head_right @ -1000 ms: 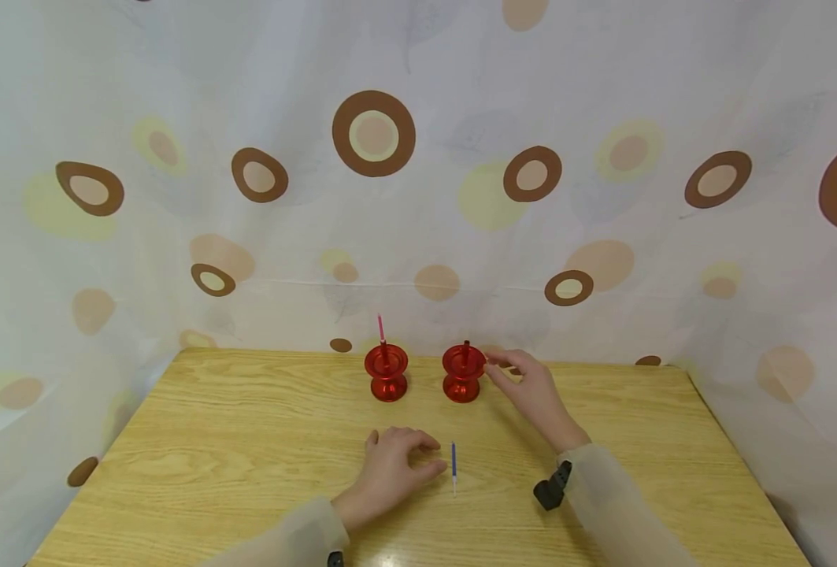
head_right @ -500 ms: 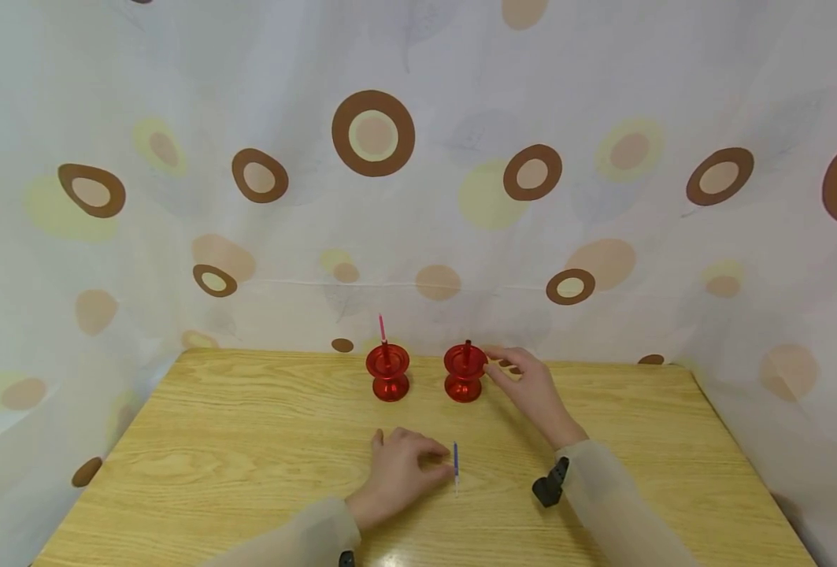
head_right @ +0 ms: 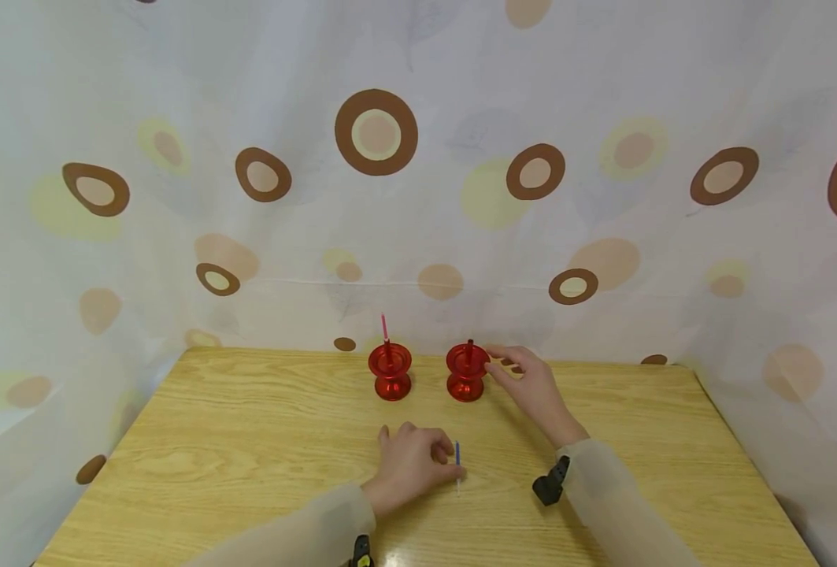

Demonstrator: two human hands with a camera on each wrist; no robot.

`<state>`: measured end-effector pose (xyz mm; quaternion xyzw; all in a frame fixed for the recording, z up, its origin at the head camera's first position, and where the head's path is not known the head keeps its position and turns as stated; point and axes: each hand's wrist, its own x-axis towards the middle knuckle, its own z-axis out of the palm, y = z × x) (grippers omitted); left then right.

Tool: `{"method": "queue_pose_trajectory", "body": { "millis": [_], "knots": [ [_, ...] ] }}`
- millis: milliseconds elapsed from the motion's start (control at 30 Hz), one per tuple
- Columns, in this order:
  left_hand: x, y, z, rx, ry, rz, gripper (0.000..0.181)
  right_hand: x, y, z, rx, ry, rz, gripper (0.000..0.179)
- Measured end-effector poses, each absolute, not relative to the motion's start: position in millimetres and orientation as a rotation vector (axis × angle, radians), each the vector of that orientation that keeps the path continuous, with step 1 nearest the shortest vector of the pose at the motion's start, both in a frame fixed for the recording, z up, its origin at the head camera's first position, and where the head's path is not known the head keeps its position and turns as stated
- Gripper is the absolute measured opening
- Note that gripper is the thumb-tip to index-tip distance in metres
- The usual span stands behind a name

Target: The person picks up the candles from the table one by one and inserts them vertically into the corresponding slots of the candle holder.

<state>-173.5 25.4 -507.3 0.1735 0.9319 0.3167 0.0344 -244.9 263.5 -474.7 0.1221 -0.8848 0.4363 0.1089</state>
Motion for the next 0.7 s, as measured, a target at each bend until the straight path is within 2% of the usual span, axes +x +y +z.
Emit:
{"method": "queue_pose_trajectory", "body": {
  "millis": [167, 433, 700],
  "knots": [
    [-175.0, 26.7, -507.3, 0.531, 2.863, 0.947, 0.03, -247.5, 265.2, -476.5, 0.349, -2.607, 1.282, 0.037],
    [-176.6, 26.7, -507.5, 0.529, 2.871, 0.94, 0.025, -247.2, 265.7, -478.6, 0.348, -2.598, 1.292, 0.037],
    [-177.5, 22.9, -501.8, 0.555, 2.862, 0.919, 0.03, -247.2, 265.8, -480.7, 0.334, -2.6, 1.269, 0.036]
  ]
}}
